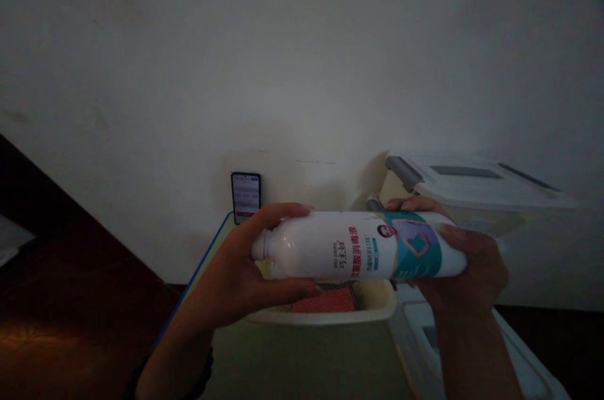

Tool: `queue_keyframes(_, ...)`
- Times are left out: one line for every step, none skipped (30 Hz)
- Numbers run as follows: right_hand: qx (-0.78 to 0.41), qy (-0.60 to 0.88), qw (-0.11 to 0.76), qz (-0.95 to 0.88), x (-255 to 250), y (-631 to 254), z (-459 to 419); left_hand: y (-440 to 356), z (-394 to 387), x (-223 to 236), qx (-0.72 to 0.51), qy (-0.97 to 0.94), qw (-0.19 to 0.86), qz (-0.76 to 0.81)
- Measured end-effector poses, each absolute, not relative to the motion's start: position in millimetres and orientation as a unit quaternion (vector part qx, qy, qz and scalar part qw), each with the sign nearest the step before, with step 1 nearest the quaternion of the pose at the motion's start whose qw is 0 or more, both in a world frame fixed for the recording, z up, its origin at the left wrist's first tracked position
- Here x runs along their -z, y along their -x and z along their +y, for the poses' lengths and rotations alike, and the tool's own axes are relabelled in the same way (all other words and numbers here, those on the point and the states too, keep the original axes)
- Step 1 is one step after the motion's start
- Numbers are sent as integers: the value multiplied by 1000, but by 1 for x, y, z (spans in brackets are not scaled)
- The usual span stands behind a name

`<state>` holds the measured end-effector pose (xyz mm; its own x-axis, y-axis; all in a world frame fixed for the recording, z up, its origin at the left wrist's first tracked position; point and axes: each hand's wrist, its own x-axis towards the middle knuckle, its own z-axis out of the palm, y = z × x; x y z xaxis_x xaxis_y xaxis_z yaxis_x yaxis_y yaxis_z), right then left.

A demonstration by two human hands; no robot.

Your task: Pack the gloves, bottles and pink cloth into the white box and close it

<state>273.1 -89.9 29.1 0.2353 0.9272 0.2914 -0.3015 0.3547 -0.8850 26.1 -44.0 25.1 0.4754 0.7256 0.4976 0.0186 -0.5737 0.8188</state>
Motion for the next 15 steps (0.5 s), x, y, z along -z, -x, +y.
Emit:
queue_keyframes(-441,361,696,-437,-29,-273,-90,-26,-44,-25,-453,-764,392,239)
queue_keyframes(-439,362,694,-441,-30,-273,-90,-26,-44,-25,-455,-764,391,236)
queue_keyframes(-438,363,693,-443,-30,-272,-90,-26,-44,-25,-456,-764,391,235)
queue_keyframes(-437,364,692,-444,-30,-272,-90,-26,-44,-25,-455,-765,391,234)
queue_keyframes(-434,365,693,-444,-30,-272,-90,-26,-44,-25,-454,-765,391,234)
queue_keyframes(-429,364,697,-444,-29,-272,-90,-26,-44,-25,-453,-766,390,236)
queue_keyframes(-426,363,700,-444,-29,-271,-90,-25,-44,-25,-451,-767,389,239)
queue_keyframes(-425,362,700,-445,-29,-271,-90,-25,-44,-25,-450,-768,387,242)
queue_keyframes(-426,361,699,-446,-29,-271,-89,-25,-44,-25,-449,-769,383,244)
queue_keyframes(-427,360,699,-447,-29,-271,-89,-24,-43,-26,-447,-772,379,245)
queue_keyframes(-431,360,695,-448,-28,-272,-89,-24,-42,-26,-442,-777,374,247)
queue_keyframes(-436,361,690,-451,-28,-272,-89,-23,-41,-27,-436,-783,368,248)
queue_keyframes(-441,363,684,-455,-27,-272,-88,-22,-40,-27,-429,-791,360,247)
queue_keyframes(-440,364,681,-459,-27,-273,-88,-22,-39,-28,-421,-799,350,247)
queue_keyframes(-439,367,678,-462,-26,-273,-87,-21,-38,-28,-410,-810,339,247)
